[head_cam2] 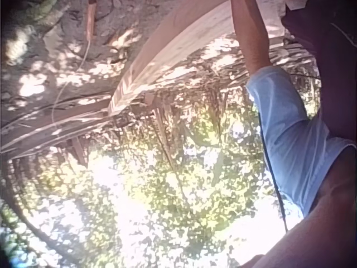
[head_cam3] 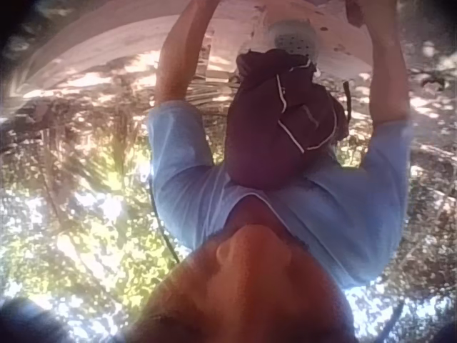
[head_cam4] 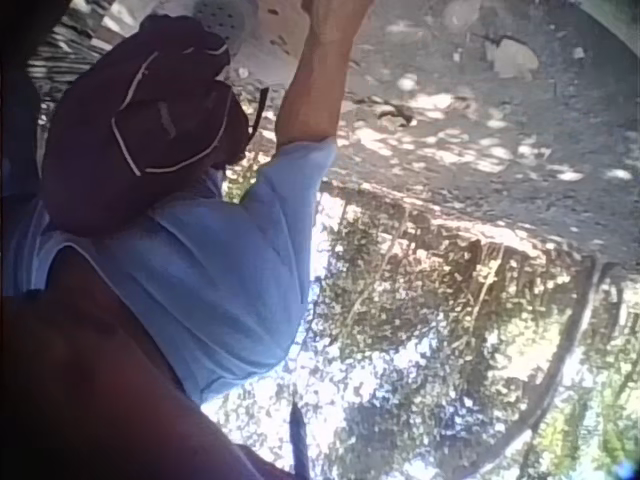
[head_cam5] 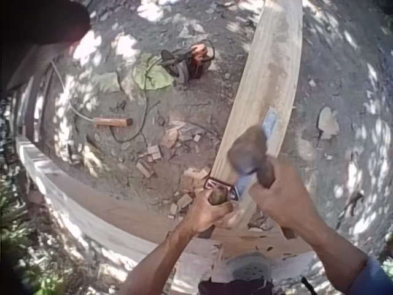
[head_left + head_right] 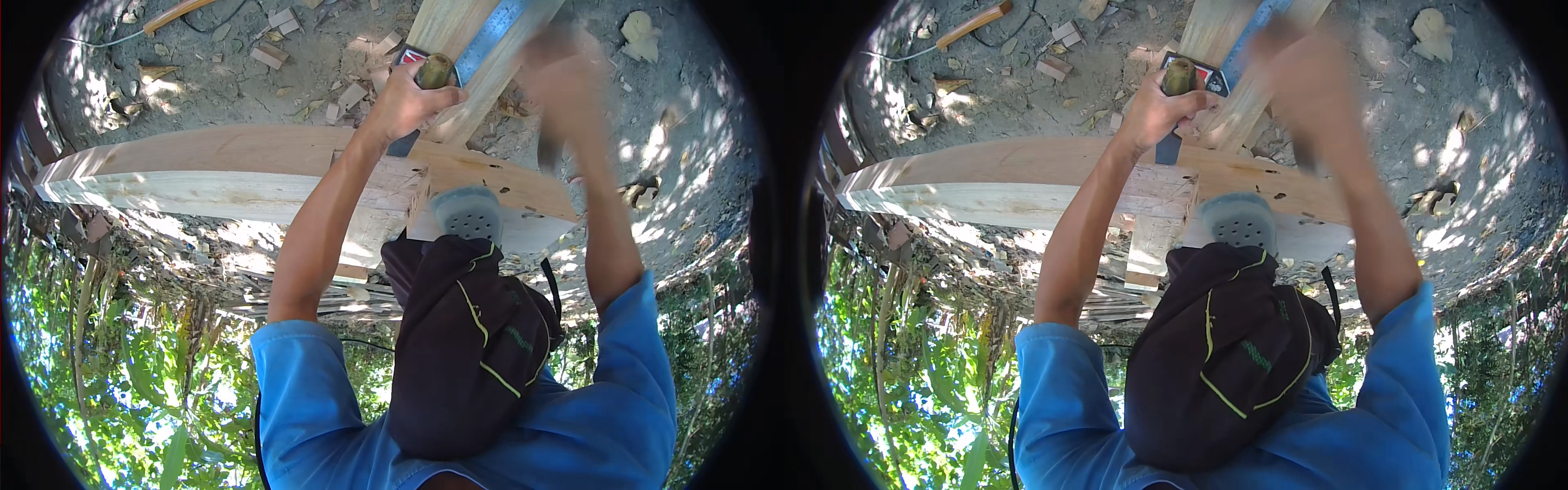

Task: Using a chisel, hammer, and saw to shape a wooden joint in an outdoor workspace.

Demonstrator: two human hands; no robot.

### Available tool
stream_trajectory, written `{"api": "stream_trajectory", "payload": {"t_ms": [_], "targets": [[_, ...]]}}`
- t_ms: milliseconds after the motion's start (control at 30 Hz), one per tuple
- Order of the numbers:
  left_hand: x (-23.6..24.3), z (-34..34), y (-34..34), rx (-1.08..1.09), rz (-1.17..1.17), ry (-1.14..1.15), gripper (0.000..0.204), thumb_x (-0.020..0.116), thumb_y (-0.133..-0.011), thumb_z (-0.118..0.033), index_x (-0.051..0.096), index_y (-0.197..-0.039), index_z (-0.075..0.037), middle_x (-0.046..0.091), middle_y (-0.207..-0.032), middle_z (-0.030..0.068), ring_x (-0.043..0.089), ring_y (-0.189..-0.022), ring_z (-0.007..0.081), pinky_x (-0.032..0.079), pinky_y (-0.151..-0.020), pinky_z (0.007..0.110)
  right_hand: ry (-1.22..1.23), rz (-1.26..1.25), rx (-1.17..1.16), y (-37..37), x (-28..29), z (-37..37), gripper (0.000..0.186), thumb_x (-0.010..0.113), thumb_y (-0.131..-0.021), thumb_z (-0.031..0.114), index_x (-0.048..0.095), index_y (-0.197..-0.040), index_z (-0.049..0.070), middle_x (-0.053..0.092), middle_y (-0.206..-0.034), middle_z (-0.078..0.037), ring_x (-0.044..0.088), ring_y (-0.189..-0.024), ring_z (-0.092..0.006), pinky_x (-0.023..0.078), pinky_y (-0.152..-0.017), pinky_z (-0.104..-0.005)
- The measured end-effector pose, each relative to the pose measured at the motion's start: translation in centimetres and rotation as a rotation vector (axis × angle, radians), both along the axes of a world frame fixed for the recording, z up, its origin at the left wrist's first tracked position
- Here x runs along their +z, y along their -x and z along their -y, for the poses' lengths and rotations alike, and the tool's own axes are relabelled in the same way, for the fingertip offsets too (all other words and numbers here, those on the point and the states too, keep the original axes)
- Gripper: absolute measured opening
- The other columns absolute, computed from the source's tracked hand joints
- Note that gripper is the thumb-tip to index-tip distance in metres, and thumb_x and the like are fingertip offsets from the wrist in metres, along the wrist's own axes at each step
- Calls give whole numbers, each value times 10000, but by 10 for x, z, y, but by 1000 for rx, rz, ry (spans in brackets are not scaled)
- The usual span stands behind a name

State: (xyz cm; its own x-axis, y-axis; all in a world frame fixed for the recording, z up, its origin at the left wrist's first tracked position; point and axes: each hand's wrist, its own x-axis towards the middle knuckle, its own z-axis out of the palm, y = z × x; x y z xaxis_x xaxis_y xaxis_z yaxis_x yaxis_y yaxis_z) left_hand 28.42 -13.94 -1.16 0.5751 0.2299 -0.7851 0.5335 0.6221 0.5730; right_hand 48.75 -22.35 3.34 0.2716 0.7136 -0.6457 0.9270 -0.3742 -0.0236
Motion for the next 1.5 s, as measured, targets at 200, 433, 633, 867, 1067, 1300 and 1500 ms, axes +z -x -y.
{"api": "stream_trajectory", "payload": {"t_ms": [200, 433, 633, 867, 1067, 1300, 1500], "targets": [[-4, 6, 12, 80, -17, 66, 239, 789, -791, -195, 607, -843, -49, 544, -667, -25, 483, -540, 62, 389, -481, 245, -333, -699, -513, -1, 27, -22, 351, 662, -798, 259, 675, -1026, -8, 678, -714, -187, 709, -750, -308, 539, -744, -445], [-5, 3, 0, 45, 32, 80, 248, 788, -790, -199, 604, -855, -45, 543, -675, -19, 490, -551, 74, 400, -494, 246, -4, -282, -1131, -49, 72, -80, 316, 620, -793, 207, 662, -992, -34, 682, -784, -197, 697, -797, -345, 532, -760, -439], [-2, 3, 8, 81, -9, 18, 222, 771, -786, -180, 610, -847, -40, 557, -685, -17, 510, -573, 74, 438, -532, 248, -116, -823, -593, 23, 11, -6, 296, 628, -761, 147, 627, -991, -39, 617, -718, -146, 615, -724, -203, 493, -690, -357], [-3, 0, 7, 55, -10, 12, 202, 749, -801, -163, 573, -792, -64, 534, -625, -12, 493, -542, 72, 400, -510, 246, -346, -547, -887, -31, 39, -69, 206, 651, -800, 195, 609, -894, 17, 598, -666, -51, 574, -612, -134, 462, -625, -333], [6, 0, 12, 115, -73, 49, 204, 756, -778, -183, 626, -822, -32, 562, -682, -15, 496, -562, 72, 420, -523, 252, 45, -825, -505, 27, -4, -6, 284, 615, -755, 135, 606, -975, -44, 609, -731, -167, 606, -704, -285, 493, -709, -403], [44, 60, 47, 16, 222, -534, 207, 760, -754, -162, 615, -830, -35, 582, -693, -11, 533, -627, 111, 426, -592, 265, -129, -748, -766, -18, 23, -10, 239, 634, -754, 160, 557, -882, -26, 545, -687, -99, 552, -621, -196, 466, -611, -377], [19, 23, 60, 546, -88, -53, 227, 782, -758, -205, 614, -747, -53, 558, -641, -21, 488, -555, 90, 387, -539, 270, -63, -743, -883, -19, 28, -2, 211, 626, -753, 161, 535, -834, -11, 517, -671, -68, 478, -580, -162, 424, -554, -346]]}}
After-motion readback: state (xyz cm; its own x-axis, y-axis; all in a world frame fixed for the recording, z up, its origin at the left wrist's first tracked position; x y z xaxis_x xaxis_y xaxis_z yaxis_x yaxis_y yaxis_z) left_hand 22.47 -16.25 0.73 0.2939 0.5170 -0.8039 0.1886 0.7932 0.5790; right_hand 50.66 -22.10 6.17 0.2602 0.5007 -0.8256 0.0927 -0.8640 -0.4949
